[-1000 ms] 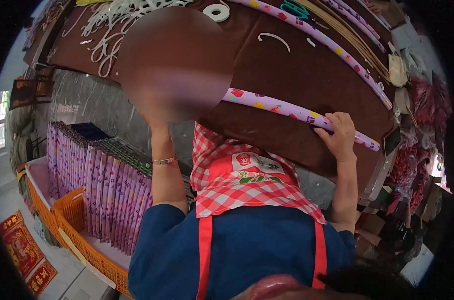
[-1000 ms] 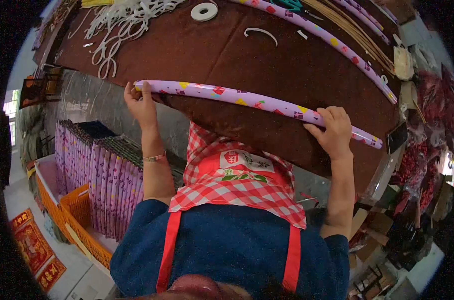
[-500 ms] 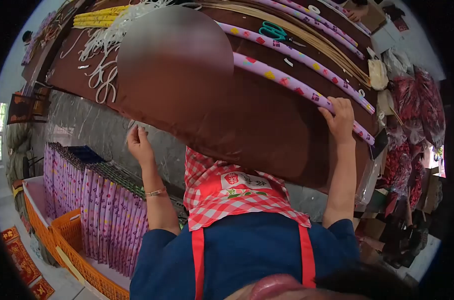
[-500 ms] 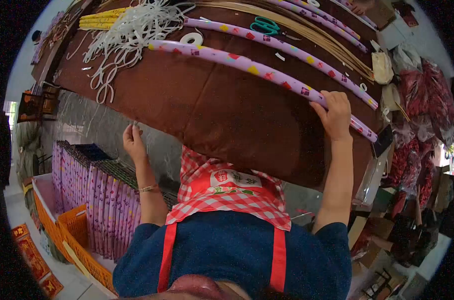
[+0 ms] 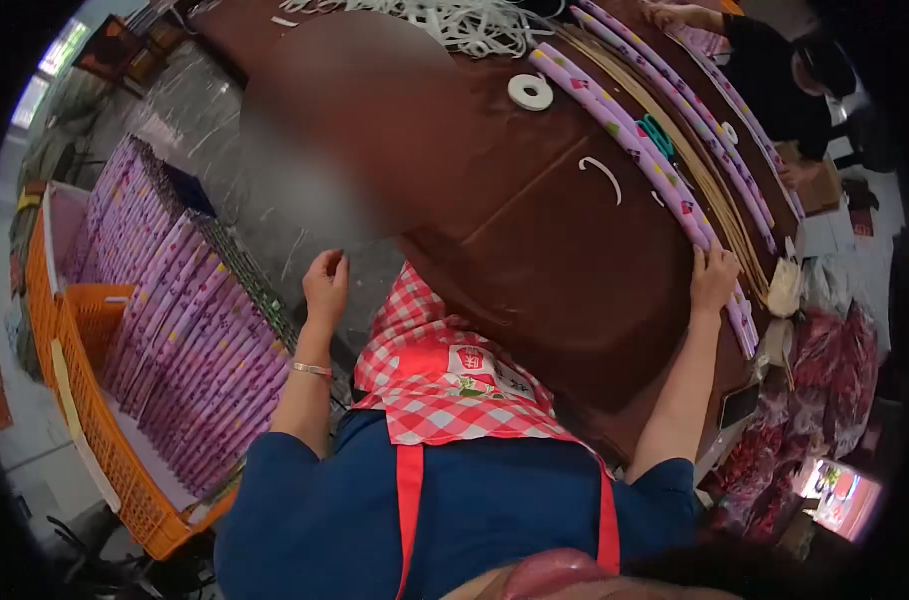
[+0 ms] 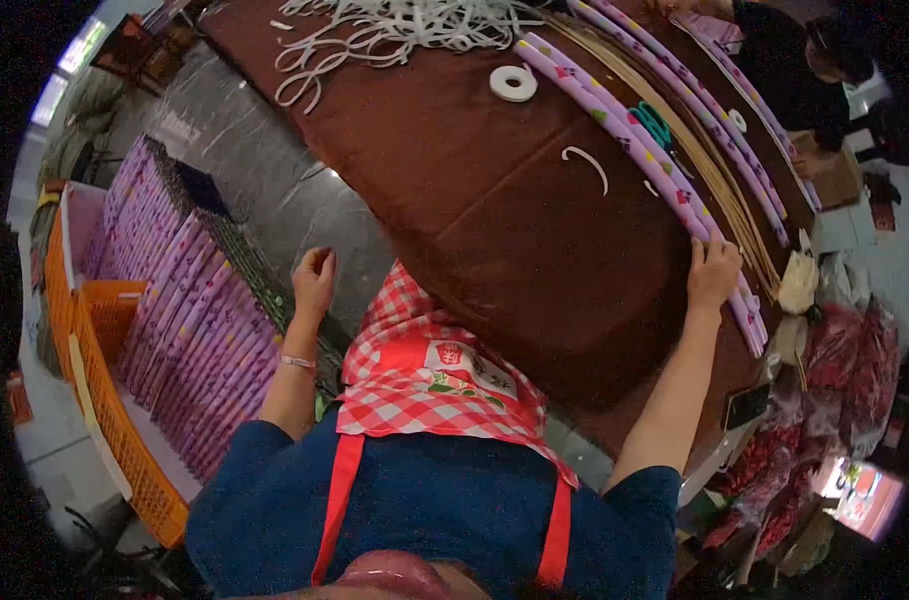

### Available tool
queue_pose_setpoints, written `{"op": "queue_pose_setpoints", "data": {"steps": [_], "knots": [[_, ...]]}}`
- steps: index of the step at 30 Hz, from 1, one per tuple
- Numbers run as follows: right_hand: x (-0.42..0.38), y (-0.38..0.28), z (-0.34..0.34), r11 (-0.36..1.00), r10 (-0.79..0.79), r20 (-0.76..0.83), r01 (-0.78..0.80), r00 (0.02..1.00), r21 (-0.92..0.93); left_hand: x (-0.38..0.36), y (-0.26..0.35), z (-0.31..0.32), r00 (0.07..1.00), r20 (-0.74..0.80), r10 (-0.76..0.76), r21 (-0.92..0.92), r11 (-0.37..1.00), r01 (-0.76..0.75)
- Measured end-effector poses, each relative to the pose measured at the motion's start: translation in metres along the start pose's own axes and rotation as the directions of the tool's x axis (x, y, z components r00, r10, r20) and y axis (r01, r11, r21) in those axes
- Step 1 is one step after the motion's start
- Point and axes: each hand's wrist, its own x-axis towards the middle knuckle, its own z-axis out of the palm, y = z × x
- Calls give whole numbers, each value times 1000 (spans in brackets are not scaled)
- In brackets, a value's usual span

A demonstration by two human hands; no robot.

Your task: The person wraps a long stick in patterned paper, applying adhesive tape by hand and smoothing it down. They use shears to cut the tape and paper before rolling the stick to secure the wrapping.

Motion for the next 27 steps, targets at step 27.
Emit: {"op": "queue_pose_setpoints", "data": {"steps": [27], "knots": [[-21, -65, 8, 964, -150, 268, 81, 952, 253, -139, -154, -99, 793, -364, -488, 342, 722, 601]]}}
